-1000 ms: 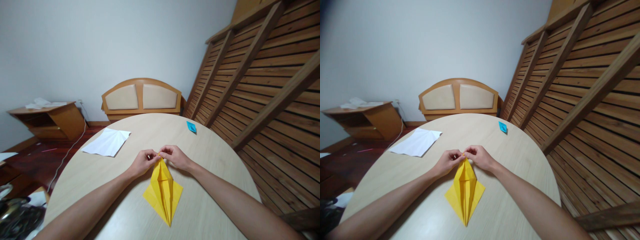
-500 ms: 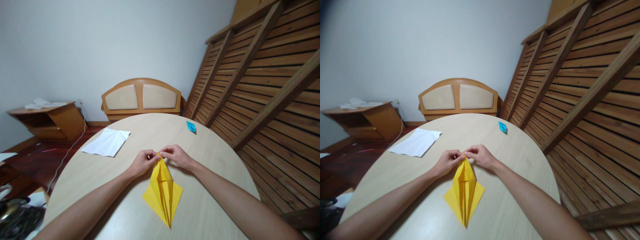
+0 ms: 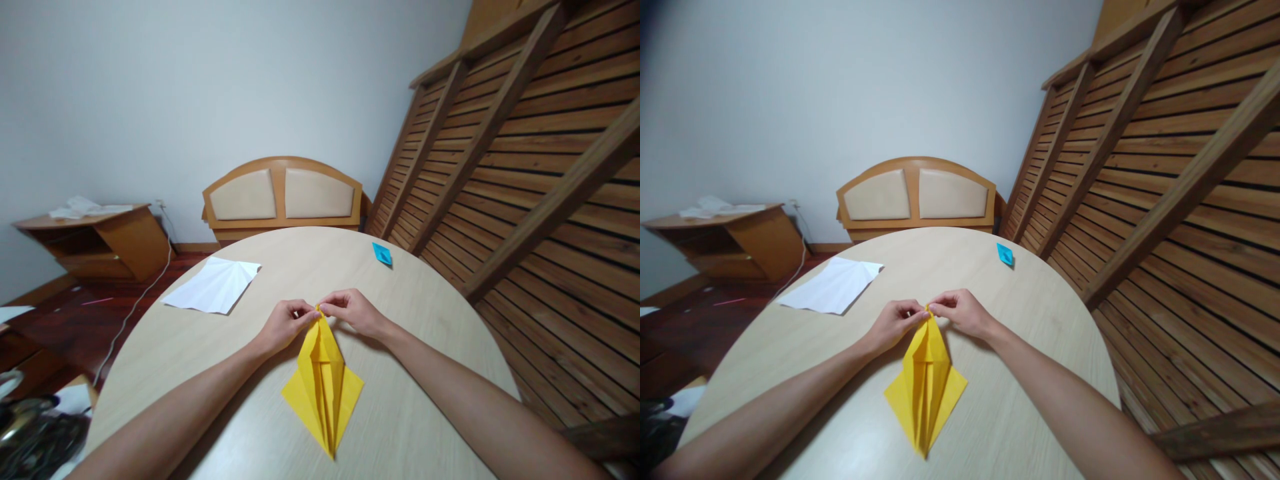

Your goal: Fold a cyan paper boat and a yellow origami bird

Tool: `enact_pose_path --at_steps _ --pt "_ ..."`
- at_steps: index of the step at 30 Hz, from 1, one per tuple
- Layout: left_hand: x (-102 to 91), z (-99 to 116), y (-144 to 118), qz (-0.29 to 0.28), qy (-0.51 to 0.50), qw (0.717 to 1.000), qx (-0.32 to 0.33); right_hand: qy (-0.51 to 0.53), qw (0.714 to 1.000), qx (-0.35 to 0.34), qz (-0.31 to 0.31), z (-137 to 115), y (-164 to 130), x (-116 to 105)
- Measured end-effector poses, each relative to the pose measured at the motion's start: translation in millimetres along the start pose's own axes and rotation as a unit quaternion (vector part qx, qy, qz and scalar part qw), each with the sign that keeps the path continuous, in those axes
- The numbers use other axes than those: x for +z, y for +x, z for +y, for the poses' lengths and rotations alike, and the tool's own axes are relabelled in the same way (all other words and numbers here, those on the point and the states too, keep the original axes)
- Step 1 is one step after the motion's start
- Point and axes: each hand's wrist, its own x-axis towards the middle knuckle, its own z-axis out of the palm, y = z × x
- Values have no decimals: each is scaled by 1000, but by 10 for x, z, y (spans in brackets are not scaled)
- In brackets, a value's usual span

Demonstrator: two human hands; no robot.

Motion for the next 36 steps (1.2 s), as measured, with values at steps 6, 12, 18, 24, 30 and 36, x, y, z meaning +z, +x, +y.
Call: enact_pose_path --at_steps 6,12,18,24,30,36 --pt "-24 -18 18 41 19 999 14 16 1000 5 -24 21 -13 -22" --pt "-42 -40 45 90 63 993 34 2 998 49 -44 94 -50 -38" --pt "-45 -128 58 99 119 987 30 -103 994 16 -11 100 -64 -36" --pt "-96 -152 63 134 201 971 -4 -320 946 -46 15 -137 -119 40" --pt "-125 -188 84 159 220 962 -33 -395 908 -122 -68 -191 -170 99" --pt "-214 -262 127 154 257 951 -70 -409 893 -130 -137 -79 -158 75"
